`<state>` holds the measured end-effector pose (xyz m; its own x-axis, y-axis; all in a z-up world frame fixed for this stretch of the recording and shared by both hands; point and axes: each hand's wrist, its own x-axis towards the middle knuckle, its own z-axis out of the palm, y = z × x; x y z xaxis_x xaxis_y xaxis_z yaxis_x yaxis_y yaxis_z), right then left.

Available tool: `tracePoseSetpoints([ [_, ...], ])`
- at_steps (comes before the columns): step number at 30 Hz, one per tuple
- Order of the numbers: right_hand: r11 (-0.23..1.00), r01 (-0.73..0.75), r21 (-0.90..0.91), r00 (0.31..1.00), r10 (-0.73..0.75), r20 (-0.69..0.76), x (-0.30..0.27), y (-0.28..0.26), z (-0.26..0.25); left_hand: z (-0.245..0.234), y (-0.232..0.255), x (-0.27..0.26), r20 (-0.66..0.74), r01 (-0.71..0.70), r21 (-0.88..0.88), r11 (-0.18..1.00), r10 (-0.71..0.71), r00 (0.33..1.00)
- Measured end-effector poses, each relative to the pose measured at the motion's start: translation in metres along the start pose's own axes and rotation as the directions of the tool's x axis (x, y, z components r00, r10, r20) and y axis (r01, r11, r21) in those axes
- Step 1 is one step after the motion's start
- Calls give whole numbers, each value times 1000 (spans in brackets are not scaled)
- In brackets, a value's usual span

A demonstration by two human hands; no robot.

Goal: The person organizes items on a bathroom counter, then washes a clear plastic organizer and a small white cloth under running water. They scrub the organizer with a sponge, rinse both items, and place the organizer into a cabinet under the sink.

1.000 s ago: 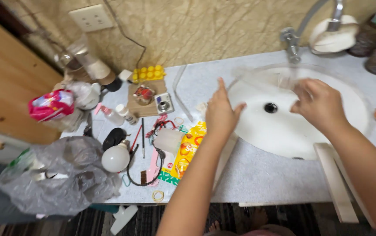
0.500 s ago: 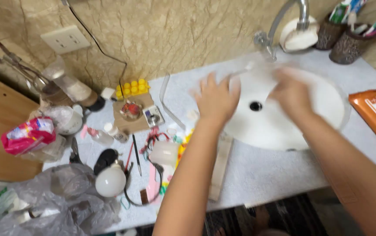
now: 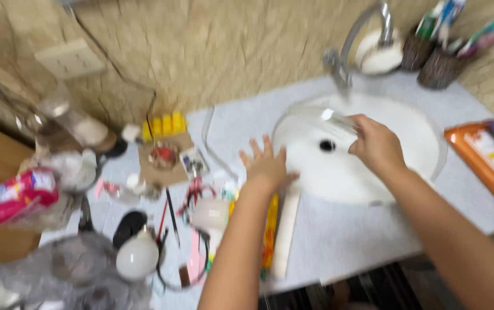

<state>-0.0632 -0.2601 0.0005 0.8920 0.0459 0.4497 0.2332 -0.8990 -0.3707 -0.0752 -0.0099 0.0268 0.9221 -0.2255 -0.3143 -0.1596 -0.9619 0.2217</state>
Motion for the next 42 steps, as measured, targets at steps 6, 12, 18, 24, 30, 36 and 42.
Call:
tracePoseSetpoints([
  [6,991,-135,-4,976,133,172,-12,11,14,15,-22,5,79,26,98,995,-33,996],
  [12,995,-1,98,992,-11,129,-10,6,19,22,-47,-2,-393,229,422,877,-51,918],
  [18,990,-31,138,994,16,110,3,-33,9,-15,-34,-23,-415,93,-89,992,-121,902],
  [24,941,182,285,968,-223,119,13,-84,-20,-44,-26,-40,-750,-380,-110,919,174,639],
  [30,916,387,106,901,-351,-255,8,-110,-40,-65,-64,-75,-958,-353,4,936,105,267],
  [36,985,-170,15,865,141,481,-3,-101,-28,-59,-84,-105,-968,-142,99,985,129,216],
  [42,941,-309,140,836,198,512,-38,-88,-18,-48,-89,-117,-937,-109,153,982,179,301],
])
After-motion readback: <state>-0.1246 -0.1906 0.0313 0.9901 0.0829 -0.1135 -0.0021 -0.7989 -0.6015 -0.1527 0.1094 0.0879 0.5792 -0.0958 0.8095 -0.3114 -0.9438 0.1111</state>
